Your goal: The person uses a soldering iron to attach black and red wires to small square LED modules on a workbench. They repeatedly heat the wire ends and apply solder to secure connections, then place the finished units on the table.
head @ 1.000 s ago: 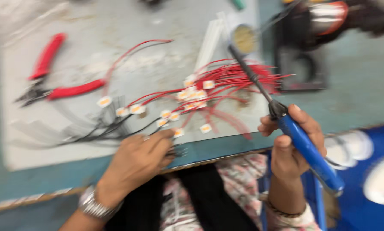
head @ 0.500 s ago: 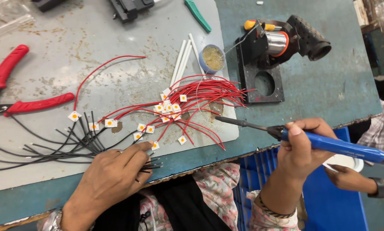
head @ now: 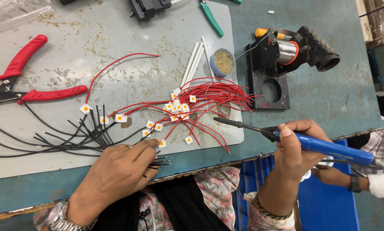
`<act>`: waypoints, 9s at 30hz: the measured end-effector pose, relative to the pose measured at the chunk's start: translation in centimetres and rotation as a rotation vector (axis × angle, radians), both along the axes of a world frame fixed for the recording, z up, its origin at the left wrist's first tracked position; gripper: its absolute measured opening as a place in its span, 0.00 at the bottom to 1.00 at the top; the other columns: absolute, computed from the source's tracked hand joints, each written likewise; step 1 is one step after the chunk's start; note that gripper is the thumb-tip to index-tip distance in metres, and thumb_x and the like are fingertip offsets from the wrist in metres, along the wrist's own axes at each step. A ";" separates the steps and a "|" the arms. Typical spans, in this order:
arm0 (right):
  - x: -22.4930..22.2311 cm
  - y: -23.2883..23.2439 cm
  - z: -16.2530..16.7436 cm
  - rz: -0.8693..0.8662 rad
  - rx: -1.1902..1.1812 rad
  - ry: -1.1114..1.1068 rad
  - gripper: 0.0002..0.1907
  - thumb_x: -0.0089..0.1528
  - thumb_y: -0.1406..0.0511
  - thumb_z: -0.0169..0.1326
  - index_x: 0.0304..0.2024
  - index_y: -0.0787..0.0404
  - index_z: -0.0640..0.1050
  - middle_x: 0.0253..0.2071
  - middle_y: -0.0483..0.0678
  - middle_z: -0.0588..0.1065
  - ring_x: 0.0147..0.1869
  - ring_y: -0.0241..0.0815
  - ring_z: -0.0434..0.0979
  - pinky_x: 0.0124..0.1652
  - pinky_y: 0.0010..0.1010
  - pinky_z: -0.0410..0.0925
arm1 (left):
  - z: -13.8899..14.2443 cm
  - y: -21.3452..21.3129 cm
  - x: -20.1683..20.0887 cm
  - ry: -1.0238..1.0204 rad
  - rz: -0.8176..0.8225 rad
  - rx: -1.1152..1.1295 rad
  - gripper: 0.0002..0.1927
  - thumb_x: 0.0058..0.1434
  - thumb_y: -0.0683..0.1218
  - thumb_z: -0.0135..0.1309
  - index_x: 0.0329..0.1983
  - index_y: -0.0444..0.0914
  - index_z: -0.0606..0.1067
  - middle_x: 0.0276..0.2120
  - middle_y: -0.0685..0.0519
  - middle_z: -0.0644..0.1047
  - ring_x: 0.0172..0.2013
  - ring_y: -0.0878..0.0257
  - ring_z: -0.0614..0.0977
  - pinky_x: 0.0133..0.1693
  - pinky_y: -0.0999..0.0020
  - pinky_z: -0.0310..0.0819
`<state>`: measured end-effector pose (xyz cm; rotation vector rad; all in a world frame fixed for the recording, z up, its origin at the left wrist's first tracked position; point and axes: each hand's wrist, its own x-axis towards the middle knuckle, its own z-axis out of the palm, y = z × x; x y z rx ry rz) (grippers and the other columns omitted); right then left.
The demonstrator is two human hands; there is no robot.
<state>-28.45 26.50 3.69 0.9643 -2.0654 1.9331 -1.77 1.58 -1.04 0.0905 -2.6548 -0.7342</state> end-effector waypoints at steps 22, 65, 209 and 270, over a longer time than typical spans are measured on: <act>-0.4 -1.2 0.2 0.035 0.010 -0.010 0.10 0.61 0.68 0.60 0.31 0.70 0.75 0.23 0.47 0.71 0.20 0.30 0.64 0.24 0.18 0.58 | -0.2 0.1 -0.2 0.009 -0.011 -0.037 0.20 0.47 0.49 0.64 0.38 0.35 0.73 0.43 0.50 0.79 0.23 0.56 0.79 0.29 0.59 0.74; 3.5 -1.8 2.0 0.048 -0.085 -0.021 0.12 0.61 0.69 0.62 0.40 0.68 0.72 0.32 0.56 0.74 0.30 0.41 0.72 0.31 0.25 0.67 | 0.8 0.3 -0.3 0.013 -0.010 -0.035 0.23 0.47 0.52 0.66 0.41 0.36 0.73 0.45 0.51 0.79 0.25 0.55 0.79 0.29 0.59 0.73; 6.5 -7.6 6.4 0.506 0.408 0.159 0.10 0.55 0.67 0.63 0.31 0.69 0.77 0.24 0.49 0.75 0.23 0.37 0.72 0.24 0.20 0.62 | 1.2 0.7 -0.1 0.099 0.016 -0.139 0.05 0.55 0.43 0.55 0.32 0.36 0.73 0.45 0.50 0.79 0.23 0.60 0.78 0.27 0.64 0.73; 8.9 -9.8 -3.5 0.683 0.299 0.221 0.30 0.61 0.78 0.61 0.61 0.54 0.65 0.64 0.56 0.72 0.56 0.46 0.83 0.54 0.34 0.77 | 1.1 0.7 0.0 0.190 0.156 0.415 0.06 0.56 0.39 0.60 0.36 0.34 0.78 0.29 0.50 0.80 0.26 0.60 0.83 0.29 0.68 0.76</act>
